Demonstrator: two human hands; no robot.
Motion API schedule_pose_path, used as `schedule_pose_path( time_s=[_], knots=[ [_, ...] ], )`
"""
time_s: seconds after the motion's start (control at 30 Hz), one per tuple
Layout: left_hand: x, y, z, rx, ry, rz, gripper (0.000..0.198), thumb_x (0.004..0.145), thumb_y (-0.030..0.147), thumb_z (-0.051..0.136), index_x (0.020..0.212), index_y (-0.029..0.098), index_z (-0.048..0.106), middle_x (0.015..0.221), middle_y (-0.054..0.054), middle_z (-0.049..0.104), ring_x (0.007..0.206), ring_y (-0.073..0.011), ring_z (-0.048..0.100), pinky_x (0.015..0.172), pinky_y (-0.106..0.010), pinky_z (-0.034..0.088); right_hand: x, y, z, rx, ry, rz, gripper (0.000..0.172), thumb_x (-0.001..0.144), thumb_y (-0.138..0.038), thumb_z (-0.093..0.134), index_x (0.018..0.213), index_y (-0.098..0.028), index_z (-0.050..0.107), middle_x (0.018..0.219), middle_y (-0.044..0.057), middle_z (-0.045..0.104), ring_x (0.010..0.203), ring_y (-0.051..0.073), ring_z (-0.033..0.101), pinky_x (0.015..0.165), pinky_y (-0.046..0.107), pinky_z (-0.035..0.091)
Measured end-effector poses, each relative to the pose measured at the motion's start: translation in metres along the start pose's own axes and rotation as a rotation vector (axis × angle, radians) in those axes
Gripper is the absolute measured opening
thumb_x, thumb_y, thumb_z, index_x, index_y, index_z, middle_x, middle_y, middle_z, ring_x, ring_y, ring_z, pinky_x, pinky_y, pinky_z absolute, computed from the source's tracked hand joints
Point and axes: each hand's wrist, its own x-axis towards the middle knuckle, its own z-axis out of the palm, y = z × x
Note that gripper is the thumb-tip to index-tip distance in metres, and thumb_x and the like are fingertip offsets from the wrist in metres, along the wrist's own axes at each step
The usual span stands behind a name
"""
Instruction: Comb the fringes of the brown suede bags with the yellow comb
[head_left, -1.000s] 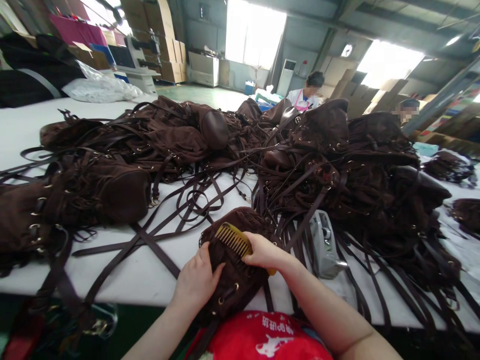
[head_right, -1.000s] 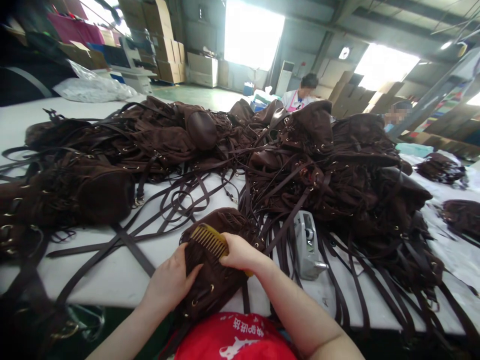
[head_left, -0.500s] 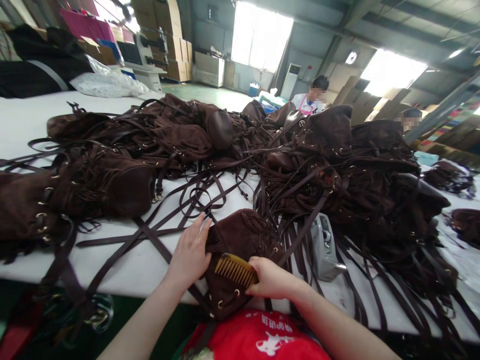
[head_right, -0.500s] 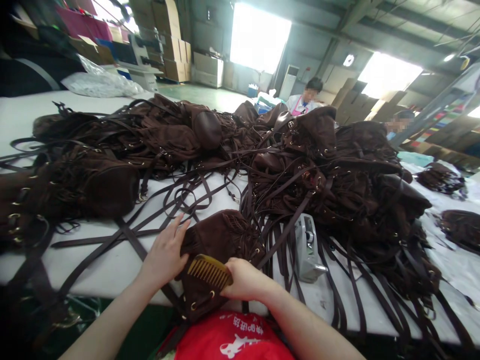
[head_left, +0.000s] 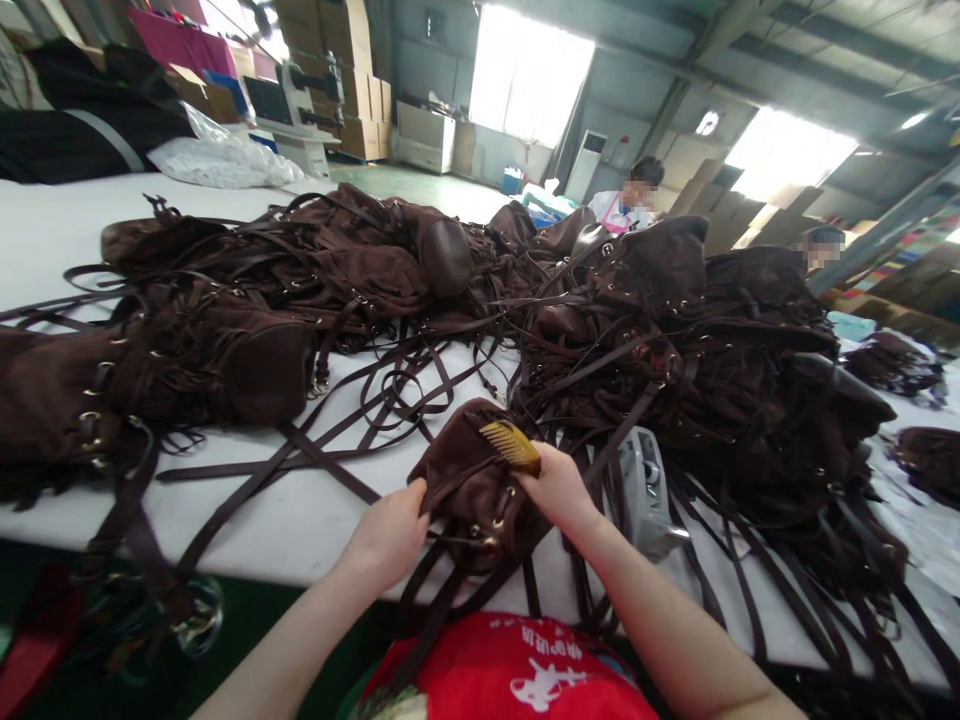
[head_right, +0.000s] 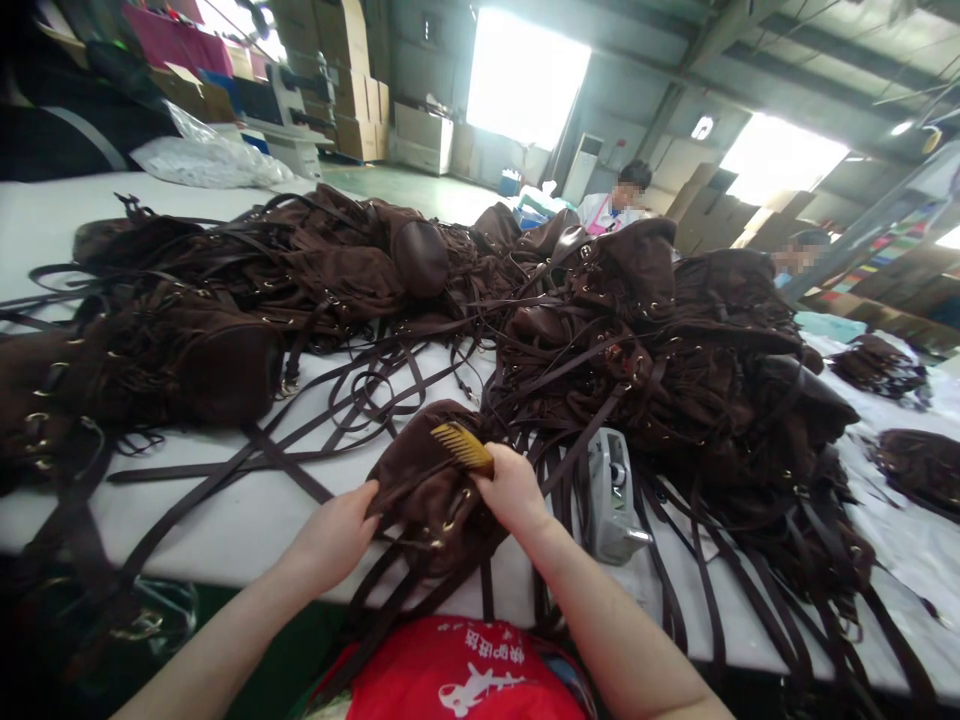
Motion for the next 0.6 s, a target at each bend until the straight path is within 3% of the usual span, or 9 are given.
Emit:
schedule_pose_path(
  time_s=[0.07, 0.13, 0.23, 0.33, 0.4, 0.47, 0.53, 0.6],
  knots=[
    [-0.01, 0.01, 0.012, -0.209, -0.04, 0.03, 0.02, 0.084, 0.018, 0.037, 0.088, 0.019, 0.057, 0.086, -0.009, 0.069, 0.083, -0.0215, 0.064, 0.072, -0.03, 0.045, 0.016, 0.001, -0.004, -0.134, -0.002, -0.018, 0.011, 0.071, -0.011, 0.057, 0.08, -0.018, 0.061, 0.083, 0.003, 0.065, 0.081, 0.017, 0.058, 0.073, 0.026, 0.042],
    [-0.015, 0.017, 0.023, -0.409, -0.067, 0.051, 0.023, 0.086, 0.022, 0.035, 0.083, 0.019, 0.058, 0.084, -0.007, 0.068, 0.081, -0.0197, 0.063, 0.073, -0.029, 0.045, 0.022, -0.001, -0.01, -0.155, -0.101, -0.036, 0.013, 0.068, -0.009, 0.056, 0.077, -0.017, 0.06, 0.078, 0.002, 0.065, 0.077, 0.017, 0.059, 0.071, 0.025, 0.042],
    [-0.016, 0.019, 0.032, -0.648, -0.068, 0.052, 0.027, 0.085, 0.032, 0.037, 0.079, 0.018, 0.059, 0.082, -0.006, 0.068, 0.079, -0.0203, 0.062, 0.073, -0.029, 0.046, 0.011, -0.006, -0.018, 0.076, -0.324, 0.001, 0.017, 0.066, -0.012, 0.061, 0.083, -0.016, 0.061, 0.077, 0.001, 0.065, 0.069, 0.016, 0.059, 0.063, 0.024, 0.043],
    [-0.015, 0.014, 0.03, -0.782, -0.039, 0.027, 0.028, 0.081, 0.037, 0.042, 0.082, 0.016, 0.061, 0.085, -0.007, 0.069, 0.08, -0.0219, 0.061, 0.073, -0.03, 0.047, -0.015, -0.012, -0.025, 0.412, -0.577, 0.118, 0.036, 0.067, -0.022, 0.068, 0.099, -0.015, 0.056, 0.078, 0.0, 0.064, 0.056, 0.012, 0.056, 0.051, 0.022, 0.043],
    [-0.016, 0.011, 0.023, -0.813, -0.028, 0.016, 0.027, 0.079, 0.036, 0.045, 0.083, 0.016, 0.062, 0.086, -0.006, 0.069, 0.082, -0.0227, 0.061, 0.074, -0.031, 0.047, -0.032, -0.018, -0.029, 0.461, -0.645, 0.137, 0.038, 0.069, -0.024, 0.068, 0.104, -0.016, 0.054, 0.076, -0.001, 0.063, 0.054, 0.012, 0.055, 0.05, 0.023, 0.043],
    [-0.018, 0.007, 0.016, -0.845, -0.048, 0.027, 0.026, 0.078, 0.034, 0.045, 0.084, 0.016, 0.062, 0.087, -0.005, 0.069, 0.084, -0.0223, 0.061, 0.075, -0.03, 0.047, -0.046, -0.024, -0.033, 0.342, -0.56, 0.08, 0.035, 0.067, -0.019, 0.068, 0.1, -0.017, 0.059, 0.082, 0.002, 0.064, 0.067, 0.015, 0.059, 0.062, 0.027, 0.048],
    [-0.021, 0.003, 0.012, -0.865, -0.089, 0.03, 0.025, 0.08, 0.035, 0.045, 0.085, 0.017, 0.061, 0.083, -0.003, 0.067, 0.081, -0.0209, 0.06, 0.072, -0.028, 0.047, -0.056, -0.031, -0.036, 0.232, -0.365, 0.027, 0.037, 0.063, -0.013, 0.069, 0.099, -0.019, 0.061, 0.098, 0.005, 0.062, 0.088, 0.02, 0.058, 0.081, 0.032, 0.046],
    [-0.025, -0.003, 0.011, -0.858, -0.12, 0.014, 0.023, 0.08, 0.037, 0.046, 0.082, 0.018, 0.059, 0.077, -0.001, 0.064, 0.074, -0.0188, 0.058, 0.066, -0.026, 0.046, -0.062, -0.038, -0.035, 0.323, -0.23, 0.046, 0.04, 0.063, -0.013, 0.07, 0.102, -0.02, 0.06, 0.104, 0.006, 0.059, 0.095, 0.021, 0.056, 0.086, 0.033, 0.045]
  ],
)
